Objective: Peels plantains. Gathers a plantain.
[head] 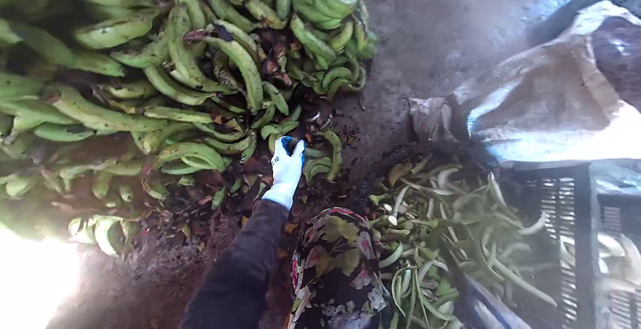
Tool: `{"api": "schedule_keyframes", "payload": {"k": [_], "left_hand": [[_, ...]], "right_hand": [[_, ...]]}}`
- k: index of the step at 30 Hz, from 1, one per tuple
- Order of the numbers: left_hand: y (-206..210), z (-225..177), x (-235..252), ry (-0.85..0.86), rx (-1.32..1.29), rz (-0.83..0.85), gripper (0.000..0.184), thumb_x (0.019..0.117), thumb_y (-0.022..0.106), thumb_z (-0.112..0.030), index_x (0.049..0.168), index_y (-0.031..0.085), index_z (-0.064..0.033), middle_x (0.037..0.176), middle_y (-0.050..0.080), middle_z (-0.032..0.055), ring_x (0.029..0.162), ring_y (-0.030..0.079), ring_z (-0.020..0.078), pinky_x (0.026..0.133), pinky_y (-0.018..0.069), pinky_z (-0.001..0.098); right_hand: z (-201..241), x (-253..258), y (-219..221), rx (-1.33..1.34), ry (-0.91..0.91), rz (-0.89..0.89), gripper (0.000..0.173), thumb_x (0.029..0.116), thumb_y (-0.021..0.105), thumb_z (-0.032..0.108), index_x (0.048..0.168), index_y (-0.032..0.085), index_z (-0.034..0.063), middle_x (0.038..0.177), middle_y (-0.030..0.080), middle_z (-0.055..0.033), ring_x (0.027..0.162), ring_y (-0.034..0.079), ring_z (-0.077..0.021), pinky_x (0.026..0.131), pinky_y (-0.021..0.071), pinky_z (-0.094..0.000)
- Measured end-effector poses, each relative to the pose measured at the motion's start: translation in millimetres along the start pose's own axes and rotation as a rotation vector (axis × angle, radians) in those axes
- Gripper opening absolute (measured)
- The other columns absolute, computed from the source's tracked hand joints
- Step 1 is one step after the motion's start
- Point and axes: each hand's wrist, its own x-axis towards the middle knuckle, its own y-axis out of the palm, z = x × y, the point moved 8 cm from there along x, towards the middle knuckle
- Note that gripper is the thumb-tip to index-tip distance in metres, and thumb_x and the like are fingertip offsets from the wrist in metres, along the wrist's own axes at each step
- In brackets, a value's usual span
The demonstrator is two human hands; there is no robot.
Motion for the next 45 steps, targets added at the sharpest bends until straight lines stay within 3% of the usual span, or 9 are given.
{"api": "schedule_keyframes", "payload": {"k": [4, 9, 15, 17, 22, 29, 33, 40, 45], "left_hand": [[23, -125, -73, 0.299, -0.213, 0.191, 0.04, 0.1032, 0.057, -0.039, 0.136, 0.055, -0.0166, 0.12, 0.067, 0.0043, 0.103, 0.069, 0.0139, 0.088, 0.0605, 0.039], [56, -220, -200, 0.432, -0.246, 0.542, 0.031, 0.1038, 0.059, -0.026, 0.134, 0.059, -0.0185, 0.111, 0.071, 0.0018, 0.09, 0.072, 0.0147, 0.078, 0.0645, 0.0366], [105, -200, -308, 0.288, -0.54, 1.175, 0.092, 0.0858, 0.076, -0.033, 0.155, 0.023, -0.005, 0.145, 0.054, 0.0077, 0.125, 0.061, 0.0243, 0.093, 0.0599, 0.0415], [119, -182, -321, 0.026, -0.624, 1.139, 0.091, 0.0918, 0.068, -0.051, 0.159, 0.018, -0.0175, 0.145, 0.054, 0.0055, 0.124, 0.062, 0.0263, 0.089, 0.0598, 0.0474], [156, -158, -365, 0.11, -0.277, 1.176, 0.052, 0.1024, 0.054, -0.013, 0.152, 0.042, -0.003, 0.138, 0.062, 0.0111, 0.118, 0.066, 0.0208, 0.099, 0.0583, 0.0383], [139, -177, -307, 0.231, -0.313, 0.591, 0.035, 0.1104, 0.04, -0.019, 0.138, 0.055, -0.0053, 0.091, 0.071, 0.0047, 0.057, 0.059, 0.0092, 0.052, 0.0525, 0.0233], [140, -193, -305, 0.187, -0.443, 0.502, 0.033, 0.111, 0.04, -0.023, 0.139, 0.055, -0.011, 0.087, 0.068, 0.0005, 0.055, 0.057, 0.0065, 0.05, 0.0515, 0.0201], [154, -164, -331, 0.17, -0.599, 0.655, 0.049, 0.1074, 0.038, -0.025, 0.152, 0.034, -0.0066, 0.125, 0.064, 0.0105, 0.102, 0.07, 0.0229, 0.087, 0.0607, 0.0427], [125, -186, -314, 0.474, -0.607, 0.44, 0.036, 0.1075, 0.043, -0.016, 0.14, 0.046, -0.0023, 0.088, 0.066, 0.0064, 0.068, 0.069, 0.0201, 0.064, 0.0636, 0.0388]], "right_hand": [[71, 29, 14, 0.264, -0.015, -0.046, 0.041, 0.1105, 0.037, 0.029, 0.133, 0.06, 0.0038, 0.105, 0.072, -0.0038, 0.089, 0.071, -0.0123, 0.079, 0.0614, -0.0322], [72, 63, 14, 1.113, -0.038, 0.002, 0.039, 0.1126, 0.025, 0.033, 0.123, 0.051, 0.0063, 0.092, 0.067, -0.0084, 0.072, 0.068, -0.0177, 0.062, 0.0604, -0.0326], [17, 35, -41, 1.273, -0.24, -0.162, 0.034, 0.1046, 0.041, 0.018, 0.134, 0.056, 0.0099, 0.084, 0.069, -0.0054, 0.064, 0.067, -0.0127, 0.06, 0.0606, -0.0293], [5, 25, -49, 1.168, -0.243, -0.116, 0.035, 0.101, 0.049, 0.019, 0.134, 0.058, 0.01, 0.085, 0.068, -0.0046, 0.066, 0.066, -0.0112, 0.063, 0.0603, -0.0287], [9, 5, -71, 0.611, -0.254, -0.377, 0.033, 0.0977, 0.063, 0.027, 0.127, 0.066, 0.0107, 0.098, 0.071, 0.0005, 0.083, 0.068, -0.0058, 0.075, 0.0586, -0.0266], [-13, -36, -78, 0.549, -0.346, -0.439, 0.046, 0.0989, 0.06, 0.041, 0.134, 0.061, 0.0128, 0.095, 0.071, 0.003, 0.076, 0.069, -0.0075, 0.065, 0.0609, -0.0285], [-20, -36, -42, 0.719, -0.276, -0.39, 0.076, 0.0801, 0.08, 0.039, 0.141, 0.051, 0.0038, 0.115, 0.066, -0.0013, 0.093, 0.067, -0.0072, 0.076, 0.06, -0.0243], [-18, -10, -43, 0.918, -0.225, -0.488, 0.039, 0.0875, 0.07, 0.023, 0.123, 0.063, 0.0072, 0.099, 0.071, 0.0, 0.08, 0.069, -0.0079, 0.069, 0.06, -0.0248], [-11, -23, -34, 0.638, -0.27, -0.382, 0.048, 0.098, 0.059, 0.04, 0.133, 0.058, 0.007, 0.098, 0.07, 0.0015, 0.079, 0.069, -0.007, 0.068, 0.0615, -0.0285]]}}
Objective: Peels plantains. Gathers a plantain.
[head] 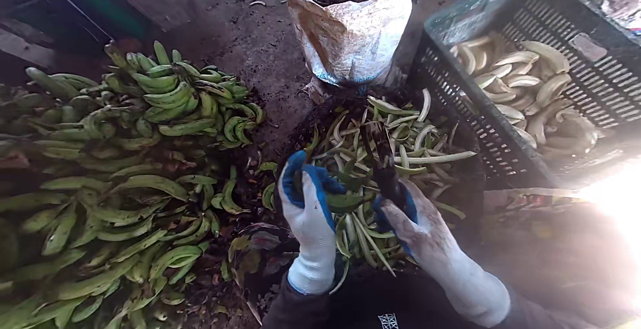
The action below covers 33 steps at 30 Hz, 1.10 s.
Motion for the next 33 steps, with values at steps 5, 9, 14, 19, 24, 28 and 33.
{"api": "schedule_keyframes", "payload": {"k": [5, 9, 14, 19, 24, 28, 33], "left_hand": [[-6, -46, 2, 0.5, 0.256, 0.056, 0.018, 0.1028, 0.051, -0.014, 0.117, 0.061, -0.0093, 0.103, 0.069, -0.0069, 0.076, 0.066, 0.0023, 0.065, 0.0596, 0.0223], [-2, -55, -15, 0.738, 0.452, 0.079, 0.021, 0.1015, 0.059, -0.035, 0.111, 0.063, -0.0159, 0.102, 0.068, -0.0068, 0.089, 0.065, -0.0002, 0.075, 0.0556, 0.018], [-3, -75, -9, 0.705, 0.271, 0.135, 0.016, 0.1052, 0.053, -0.028, 0.113, 0.063, -0.0183, 0.099, 0.068, -0.0064, 0.084, 0.067, 0.0045, 0.071, 0.0591, 0.0227], [1, -76, 46, 0.105, -0.276, 0.069, 0.049, 0.1115, 0.017, -0.042, 0.103, 0.061, -0.0217, 0.073, 0.065, -0.0079, 0.06, 0.065, 0.0062, 0.055, 0.0597, 0.0243], [0, -53, 45, 0.155, -0.021, 0.184, 0.037, 0.1115, 0.026, -0.027, 0.122, 0.057, -0.0116, 0.084, 0.069, -0.003, 0.068, 0.069, 0.0124, 0.06, 0.0635, 0.0332], [7, -60, 44, 0.226, 0.077, 0.196, 0.034, 0.1111, 0.024, -0.023, 0.118, 0.055, -0.0122, 0.089, 0.066, -0.0039, 0.07, 0.067, 0.0115, 0.064, 0.0624, 0.0337], [25, -7, 15, -0.178, -0.295, 0.125, 0.041, 0.1116, 0.024, -0.033, 0.103, 0.06, -0.0174, 0.075, 0.062, -0.0054, 0.066, 0.066, 0.0093, 0.063, 0.0613, 0.0298]], "right_hand": [[5, -34, 5, -0.301, -0.1, 0.132, 0.041, 0.1022, 0.052, 0.04, 0.123, 0.068, 0.0085, 0.093, 0.072, -0.0004, 0.076, 0.067, -0.0046, 0.069, 0.0576, -0.0265], [4, -41, 17, -0.338, -0.055, 0.184, 0.042, 0.1036, 0.048, 0.04, 0.121, 0.067, 0.0056, 0.092, 0.071, -0.0049, 0.076, 0.067, -0.0084, 0.07, 0.0568, -0.028], [-8, -43, 38, -0.418, -0.054, 0.296, 0.038, 0.1039, 0.049, 0.034, 0.123, 0.062, 0.0041, 0.086, 0.069, -0.0063, 0.071, 0.068, -0.0144, 0.066, 0.0591, -0.0334], [-48, -34, 31, -0.356, 0.14, 0.472, 0.039, 0.1027, 0.053, 0.036, 0.131, 0.064, 0.0112, 0.098, 0.071, -0.0076, 0.08, 0.069, -0.0185, 0.075, 0.0582, -0.0425], [33, -13, -1, -0.219, -0.415, 0.207, 0.035, 0.0999, 0.059, 0.033, 0.123, 0.067, 0.0087, 0.103, 0.072, 0.0021, 0.089, 0.067, 0.002, 0.078, 0.0584, -0.0184], [34, -9, 0, -0.49, -0.501, 0.091, 0.031, 0.0971, 0.059, 0.037, 0.106, 0.069, 0.0091, 0.087, 0.071, -0.0002, 0.076, 0.067, -0.0037, 0.065, 0.0569, -0.0234], [13, 0, 14, -0.665, -0.547, -0.019, 0.025, 0.094, 0.062, 0.03, 0.102, 0.068, 0.007, 0.084, 0.071, -0.0055, 0.073, 0.07, -0.0165, 0.062, 0.0584, -0.0351]]}}
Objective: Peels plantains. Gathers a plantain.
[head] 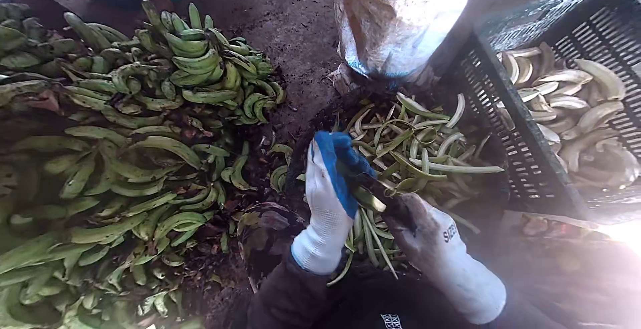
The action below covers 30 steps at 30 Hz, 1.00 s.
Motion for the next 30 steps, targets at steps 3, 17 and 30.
{"api": "schedule_keyframes", "payload": {"k": [3, 17, 30], "left_hand": [[-2, 39, -17, -0.064, -0.125, 0.028, 0.043, 0.1102, 0.03, -0.044, 0.112, 0.063, -0.0164, 0.089, 0.072, 0.0026, 0.085, 0.073, 0.0197, 0.082, 0.0616, 0.0417], [51, 58, 65, -0.18, -0.489, 0.33, 0.033, 0.1095, 0.04, -0.027, 0.134, 0.055, -0.0105, 0.126, 0.066, 0.0131, 0.118, 0.065, 0.0294, 0.102, 0.0539, 0.0508], [-64, -149, 262, 0.044, 0.318, -0.141, 0.051, 0.1084, 0.046, -0.038, 0.154, 0.035, -0.0194, 0.143, 0.053, 0.0097, 0.123, 0.059, 0.0249, 0.095, 0.0538, 0.0424]], "right_hand": [[-6, 4, 5, -0.101, -0.01, -0.043, 0.022, 0.0902, 0.064, 0.027, 0.097, 0.069, 0.0064, 0.082, 0.071, -0.0076, 0.072, 0.071, -0.0209, 0.06, 0.0585, -0.0382], [-46, 7, -51, 0.584, 0.454, -0.19, 0.044, 0.0972, 0.06, 0.036, 0.124, 0.061, 0.001, 0.088, 0.069, 0.0044, 0.069, 0.065, -0.0029, 0.059, 0.0587, -0.0244], [-66, 5, -44, 0.59, 0.597, -0.073, 0.032, 0.1048, 0.041, 0.017, 0.128, 0.051, -0.0033, 0.078, 0.068, 0.0053, 0.063, 0.069, -0.009, 0.06, 0.0628, -0.0312]]}}
